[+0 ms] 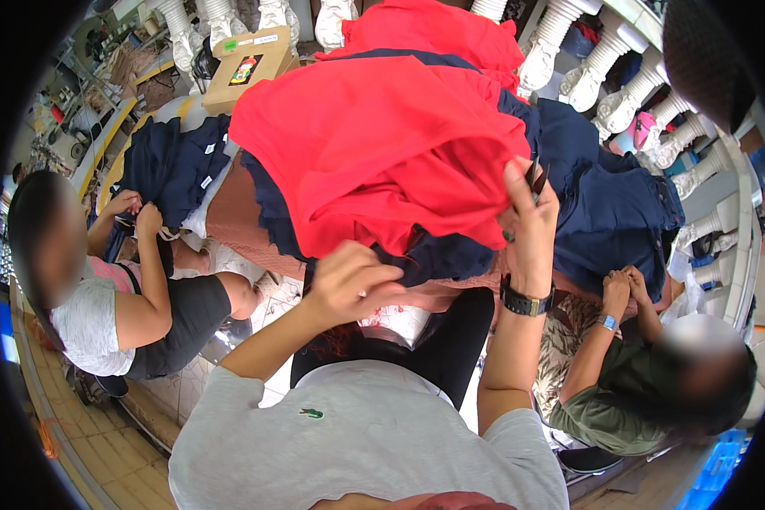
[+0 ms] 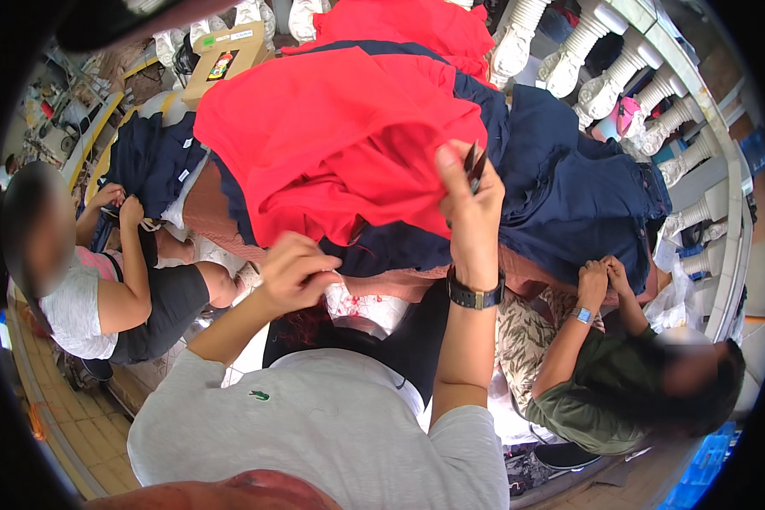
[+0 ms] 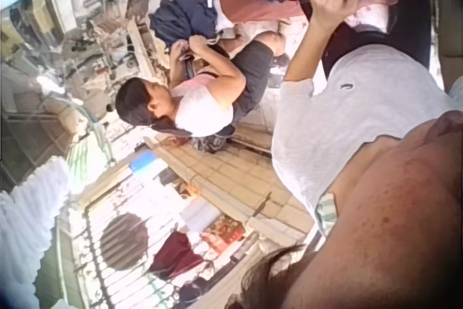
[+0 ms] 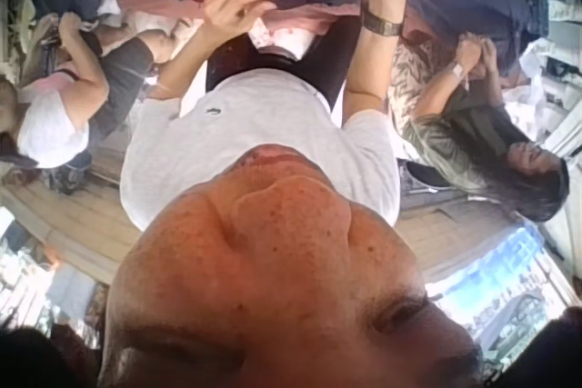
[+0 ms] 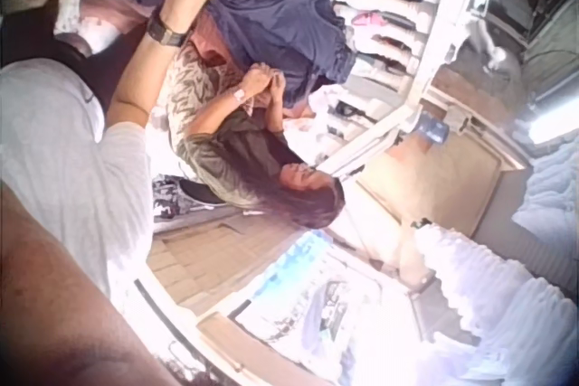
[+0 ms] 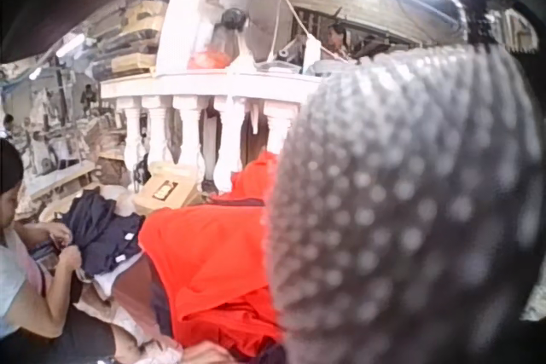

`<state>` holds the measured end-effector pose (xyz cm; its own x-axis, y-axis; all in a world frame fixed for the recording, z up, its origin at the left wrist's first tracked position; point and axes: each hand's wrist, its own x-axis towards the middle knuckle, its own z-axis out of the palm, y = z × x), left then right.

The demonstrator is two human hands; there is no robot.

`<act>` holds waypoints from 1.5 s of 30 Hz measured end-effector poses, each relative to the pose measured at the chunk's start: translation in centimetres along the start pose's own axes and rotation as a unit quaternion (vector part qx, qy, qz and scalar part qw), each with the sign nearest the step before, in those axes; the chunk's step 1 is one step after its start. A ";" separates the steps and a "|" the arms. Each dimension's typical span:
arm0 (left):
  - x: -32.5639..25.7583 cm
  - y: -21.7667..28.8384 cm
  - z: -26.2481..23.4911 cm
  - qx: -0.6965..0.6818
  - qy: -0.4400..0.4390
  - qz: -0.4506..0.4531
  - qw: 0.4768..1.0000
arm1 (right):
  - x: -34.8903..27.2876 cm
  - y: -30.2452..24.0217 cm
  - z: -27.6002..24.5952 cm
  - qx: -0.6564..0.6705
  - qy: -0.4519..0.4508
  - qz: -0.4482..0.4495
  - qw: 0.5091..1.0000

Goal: The person uses small scissors to trim loose threads and tags from a red garment held in their hands. They repeatedly adjust the fabric to access different areas for trimming while sitting in a workspace with other people.

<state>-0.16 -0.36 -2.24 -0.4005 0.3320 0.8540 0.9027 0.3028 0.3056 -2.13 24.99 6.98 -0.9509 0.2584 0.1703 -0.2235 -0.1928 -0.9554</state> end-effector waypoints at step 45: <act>23.9 -4.6 -22.4 -0.566 0.180 -0.094 0.799 | -7.0 -2.6 6.2 0.134 -0.266 -0.122 0.947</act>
<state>-10.42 -13.79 26.18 -0.6583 0.0352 0.7519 0.4777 -0.7525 0.4534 3.77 17.79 9.82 -0.8218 -0.1734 0.5427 -0.4283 -0.4400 -0.7892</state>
